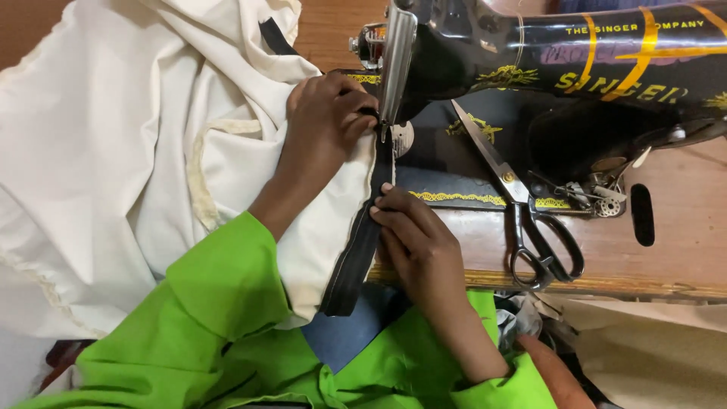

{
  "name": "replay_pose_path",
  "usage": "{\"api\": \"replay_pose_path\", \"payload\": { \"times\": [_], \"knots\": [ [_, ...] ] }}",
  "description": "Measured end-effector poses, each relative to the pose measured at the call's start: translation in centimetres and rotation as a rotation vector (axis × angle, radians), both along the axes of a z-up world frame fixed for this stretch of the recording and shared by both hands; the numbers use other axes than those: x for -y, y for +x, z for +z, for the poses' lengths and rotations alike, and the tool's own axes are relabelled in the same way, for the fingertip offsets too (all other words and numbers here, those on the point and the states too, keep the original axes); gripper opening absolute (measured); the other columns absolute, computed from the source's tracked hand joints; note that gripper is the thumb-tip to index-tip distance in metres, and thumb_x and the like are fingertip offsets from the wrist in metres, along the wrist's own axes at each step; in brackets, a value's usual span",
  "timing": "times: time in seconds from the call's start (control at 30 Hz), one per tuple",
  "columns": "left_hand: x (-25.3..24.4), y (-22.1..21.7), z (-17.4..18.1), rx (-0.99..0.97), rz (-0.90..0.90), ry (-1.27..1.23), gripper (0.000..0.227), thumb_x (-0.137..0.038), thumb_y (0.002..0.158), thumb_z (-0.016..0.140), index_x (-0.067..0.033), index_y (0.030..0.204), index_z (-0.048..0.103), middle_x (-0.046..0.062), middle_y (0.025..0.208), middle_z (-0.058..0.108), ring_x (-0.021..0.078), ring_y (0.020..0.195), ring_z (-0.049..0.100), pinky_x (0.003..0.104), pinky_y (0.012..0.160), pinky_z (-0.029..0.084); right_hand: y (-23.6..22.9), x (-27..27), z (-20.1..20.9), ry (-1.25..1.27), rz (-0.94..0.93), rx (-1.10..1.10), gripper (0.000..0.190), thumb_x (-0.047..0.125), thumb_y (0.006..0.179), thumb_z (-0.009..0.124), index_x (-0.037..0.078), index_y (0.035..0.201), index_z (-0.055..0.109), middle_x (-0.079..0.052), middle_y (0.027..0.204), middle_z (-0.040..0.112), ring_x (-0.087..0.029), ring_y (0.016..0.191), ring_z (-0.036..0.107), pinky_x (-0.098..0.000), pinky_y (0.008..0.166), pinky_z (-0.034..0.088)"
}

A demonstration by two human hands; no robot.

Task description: Sewing a black zipper onto white fabric using a vintage Singer sewing machine

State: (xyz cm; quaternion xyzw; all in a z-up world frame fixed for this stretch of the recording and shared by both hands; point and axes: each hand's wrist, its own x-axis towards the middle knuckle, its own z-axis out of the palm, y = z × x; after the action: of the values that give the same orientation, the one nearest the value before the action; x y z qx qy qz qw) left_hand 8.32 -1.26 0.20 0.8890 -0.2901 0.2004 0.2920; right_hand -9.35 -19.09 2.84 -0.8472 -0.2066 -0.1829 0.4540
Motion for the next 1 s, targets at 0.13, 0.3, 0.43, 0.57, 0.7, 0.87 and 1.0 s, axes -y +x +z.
{"api": "replay_pose_path", "payload": {
  "times": [0.13,0.3,0.43,0.57,0.7,0.87,1.0],
  "knots": [
    [-0.4,0.8,-0.7,0.015,0.0,0.06,0.013,-0.031,0.103,0.079,-0.0303,0.115,0.075,-0.006,0.118,0.061,0.0296,0.111,0.057,0.055,0.089,0.035,0.2,-0.2,0.1,-0.008,-0.021,-0.004,0.014,-0.005,0.107,0.061,-0.003,0.114,0.073,-0.014,0.124,0.071,-0.035,0.135,0.07,-0.041,0.112,0.056],
    [0.7,1.3,0.1,-0.215,0.073,-0.069,0.006,-0.027,0.092,0.081,-0.033,0.092,0.081,-0.011,0.102,0.068,0.0243,0.11,0.06,0.052,0.089,0.033,0.2,-0.3,0.3,0.03,-0.017,-0.022,0.016,-0.007,0.107,0.059,-0.004,0.115,0.072,-0.017,0.124,0.071,-0.036,0.135,0.069,-0.0428,0.117,0.055],
    [1.2,1.4,-0.6,-0.194,0.151,-0.03,0.003,-0.033,0.092,0.079,-0.0351,0.091,0.081,-0.011,0.099,0.067,0.0248,0.11,0.061,0.052,0.087,0.036,0.6,0.2,-0.6,-0.109,-0.062,0.047,0.017,-0.003,0.108,0.06,0.004,0.116,0.074,-0.009,0.126,0.075,-0.028,0.135,0.069,-0.0459,0.124,0.042],
    [1.5,1.4,-0.9,-0.145,0.198,-0.039,0.004,-0.036,0.095,0.077,-0.0359,0.093,0.08,-0.011,0.1,0.065,0.0249,0.111,0.06,0.051,0.088,0.037,1.3,0.4,-0.4,-0.113,-0.085,0.015,0.017,-0.002,0.106,0.063,0.008,0.113,0.074,-0.005,0.127,0.076,-0.022,0.135,0.069,-0.0438,0.122,0.04],
    [1.8,1.4,-1.0,-0.217,0.287,-0.017,0.002,-0.042,0.097,0.079,-0.0436,0.096,0.077,-0.013,0.106,0.061,0.0172,0.111,0.06,0.047,0.109,0.041,2.2,0.2,-0.9,-0.119,-0.181,0.085,0.014,0.004,0.097,0.075,0.014,0.105,0.079,0.0,0.11,0.08,-0.022,0.122,0.077,-0.0435,0.118,0.048],
    [2.0,1.8,-1.1,-0.186,0.31,-0.066,0.003,-0.045,0.097,0.077,-0.043,0.095,0.075,-0.014,0.104,0.059,0.0154,0.109,0.059,0.045,0.108,0.042,3.0,0.1,-0.5,-0.119,-0.204,0.048,0.015,0.002,0.096,0.075,0.014,0.104,0.08,-0.001,0.11,0.081,-0.024,0.116,0.078,-0.044,0.112,0.05],
    [2.1,2.5,-2.2,-0.142,0.349,-0.075,0.004,-0.045,0.096,0.078,-0.0436,0.095,0.075,-0.015,0.102,0.057,0.0139,0.108,0.059,0.043,0.105,0.043,3.7,0.1,-0.4,-0.097,-0.196,0.043,0.017,0.001,0.095,0.074,0.015,0.103,0.08,-0.001,0.11,0.081,-0.026,0.113,0.078,-0.0424,0.109,0.05]
  ]
}}
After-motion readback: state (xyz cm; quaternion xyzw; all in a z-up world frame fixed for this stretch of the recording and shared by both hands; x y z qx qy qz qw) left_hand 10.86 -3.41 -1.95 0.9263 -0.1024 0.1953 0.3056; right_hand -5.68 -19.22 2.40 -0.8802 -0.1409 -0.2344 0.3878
